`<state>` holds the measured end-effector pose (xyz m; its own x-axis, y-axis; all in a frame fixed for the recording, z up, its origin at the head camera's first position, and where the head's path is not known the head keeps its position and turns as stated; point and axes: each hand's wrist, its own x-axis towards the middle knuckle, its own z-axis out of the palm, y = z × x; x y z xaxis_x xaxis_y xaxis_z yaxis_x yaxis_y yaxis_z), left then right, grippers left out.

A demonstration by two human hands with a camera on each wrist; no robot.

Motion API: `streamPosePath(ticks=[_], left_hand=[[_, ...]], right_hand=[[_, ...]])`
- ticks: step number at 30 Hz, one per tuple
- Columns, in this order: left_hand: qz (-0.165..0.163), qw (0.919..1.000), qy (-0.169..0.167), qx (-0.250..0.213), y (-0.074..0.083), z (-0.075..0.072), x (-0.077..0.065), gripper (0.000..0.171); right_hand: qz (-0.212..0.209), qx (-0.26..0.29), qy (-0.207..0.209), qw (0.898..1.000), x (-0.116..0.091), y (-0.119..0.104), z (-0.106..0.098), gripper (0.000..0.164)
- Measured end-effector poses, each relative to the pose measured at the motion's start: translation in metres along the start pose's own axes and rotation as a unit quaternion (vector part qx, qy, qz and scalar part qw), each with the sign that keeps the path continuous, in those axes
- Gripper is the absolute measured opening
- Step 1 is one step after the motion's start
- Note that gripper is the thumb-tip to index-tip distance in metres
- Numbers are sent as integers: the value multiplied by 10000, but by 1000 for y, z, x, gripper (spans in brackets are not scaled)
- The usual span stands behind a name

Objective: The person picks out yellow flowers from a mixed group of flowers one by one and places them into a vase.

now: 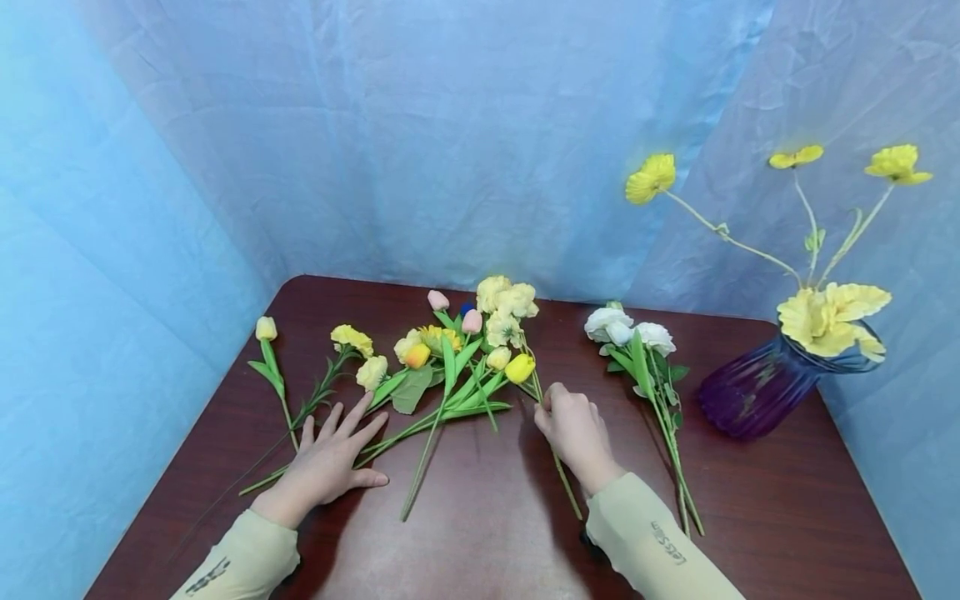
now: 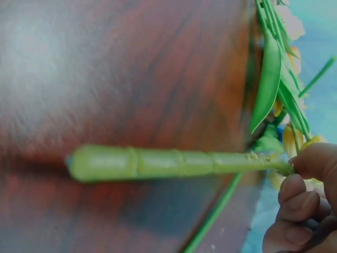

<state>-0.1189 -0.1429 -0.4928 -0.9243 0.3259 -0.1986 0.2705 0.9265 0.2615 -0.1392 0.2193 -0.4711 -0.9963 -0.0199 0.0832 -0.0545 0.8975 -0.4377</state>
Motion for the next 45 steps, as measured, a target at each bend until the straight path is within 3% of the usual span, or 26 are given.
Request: streamPosePath(ticks=[7,11,18,26,30,34,37,39,45], left_hand=[[168,9997,116,116,3,-2,-1,85],[424,9972,502,358,11,-2,-1,71],[879,9843,1491,354,42,-7,9,40],[1065,9788,1748,103,77,-15,24,35],[1574,9680,1936,271,91,-21,36,44],[2214,9485,2184,609,105,-22,49,53],[2660,9339,2204,919,114,-21,59,56],[2853,9288,2095,1097,120,-20,65,51],[2871,9322,1788,1292,125,-19,73,11]], right_hand=[[-213,-19,274,9994,0,1,-15,15],[-378,-14,415,9984,-1,3,-18,15],[-436,52,395,9983,-3,2,-18,15],[-378,96,296,9988,-7,1,-16,14],[-310,89,251,9992,-9,2,-16,14],[-305,86,261,9992,-11,3,-15,15],[-313,70,293,9991,-11,4,-14,15],[-321,64,295,9990,-12,5,-13,16],[-328,88,235,9991,-15,5,-13,17]])
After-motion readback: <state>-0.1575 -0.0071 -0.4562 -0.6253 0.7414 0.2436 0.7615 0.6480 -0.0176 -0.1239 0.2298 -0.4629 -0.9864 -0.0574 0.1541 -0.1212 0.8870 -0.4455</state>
